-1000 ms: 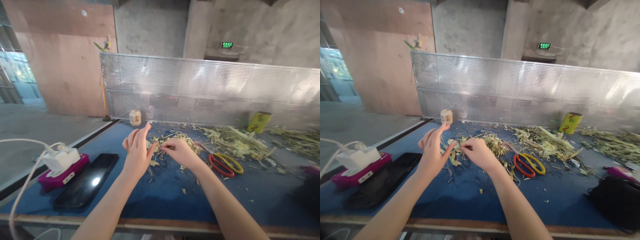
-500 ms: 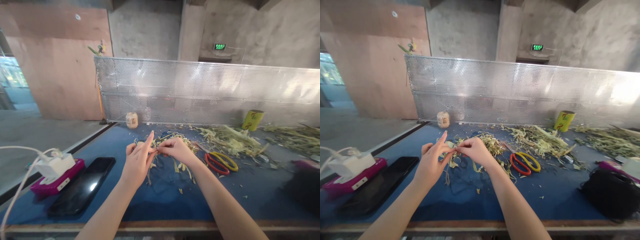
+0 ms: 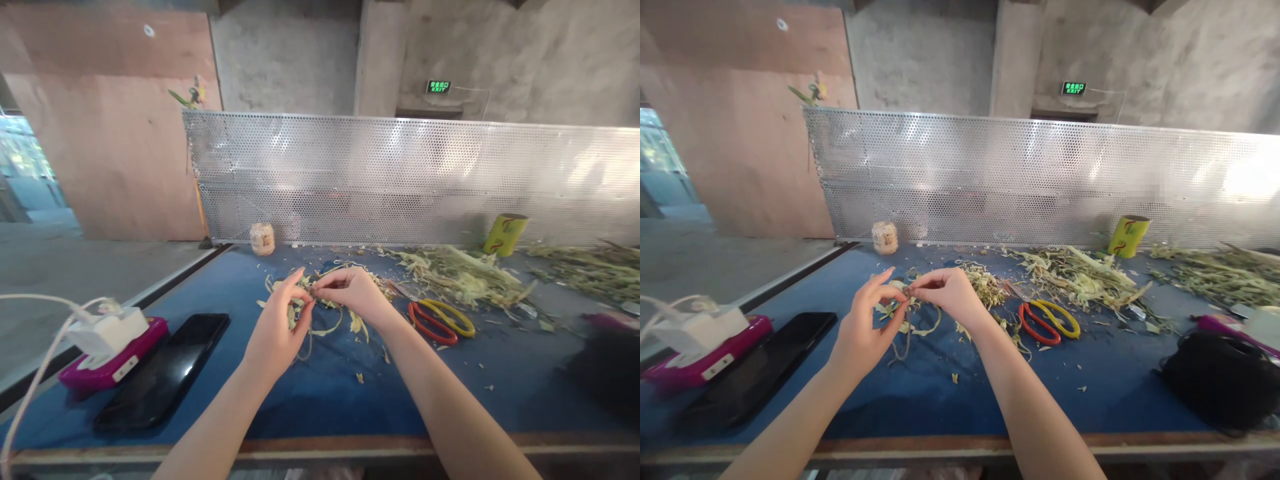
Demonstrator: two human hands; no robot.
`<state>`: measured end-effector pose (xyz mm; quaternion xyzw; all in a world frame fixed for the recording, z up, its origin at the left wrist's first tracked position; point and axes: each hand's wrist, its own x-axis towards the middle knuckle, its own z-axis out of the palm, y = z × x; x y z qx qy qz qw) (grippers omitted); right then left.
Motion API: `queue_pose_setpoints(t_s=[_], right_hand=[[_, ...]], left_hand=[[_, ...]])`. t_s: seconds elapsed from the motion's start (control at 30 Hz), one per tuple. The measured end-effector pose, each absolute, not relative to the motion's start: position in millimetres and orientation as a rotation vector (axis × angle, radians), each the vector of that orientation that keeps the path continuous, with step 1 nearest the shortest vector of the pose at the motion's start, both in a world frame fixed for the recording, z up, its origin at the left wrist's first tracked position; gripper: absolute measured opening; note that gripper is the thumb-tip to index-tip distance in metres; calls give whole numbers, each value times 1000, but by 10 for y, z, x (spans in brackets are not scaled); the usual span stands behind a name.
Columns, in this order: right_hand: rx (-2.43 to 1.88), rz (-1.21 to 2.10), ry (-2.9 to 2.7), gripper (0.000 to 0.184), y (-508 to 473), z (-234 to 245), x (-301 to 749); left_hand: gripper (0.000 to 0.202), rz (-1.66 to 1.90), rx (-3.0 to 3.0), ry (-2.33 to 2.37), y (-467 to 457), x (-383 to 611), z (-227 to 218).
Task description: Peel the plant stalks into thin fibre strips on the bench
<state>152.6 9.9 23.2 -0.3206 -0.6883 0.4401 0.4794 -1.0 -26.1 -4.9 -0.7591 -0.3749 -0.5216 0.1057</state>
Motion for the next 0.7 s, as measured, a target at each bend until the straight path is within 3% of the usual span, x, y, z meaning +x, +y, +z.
queue_pose_setpoints(t_s=[0.3, 0.57, 0.7], right_hand=[[-710, 1160, -1740, 12, 81, 256, 1554], [-731, 1046, -1779, 12, 48, 293, 1536], [-747, 965, -1791, 12, 35, 286, 1508]], left_hand=[[53, -1707, -2376, -1314, -298, -11, -53], [65, -1816, -2459, -1434, -294, -3, -43], [73, -2037, -2416, -1559, -283, -11, -23]])
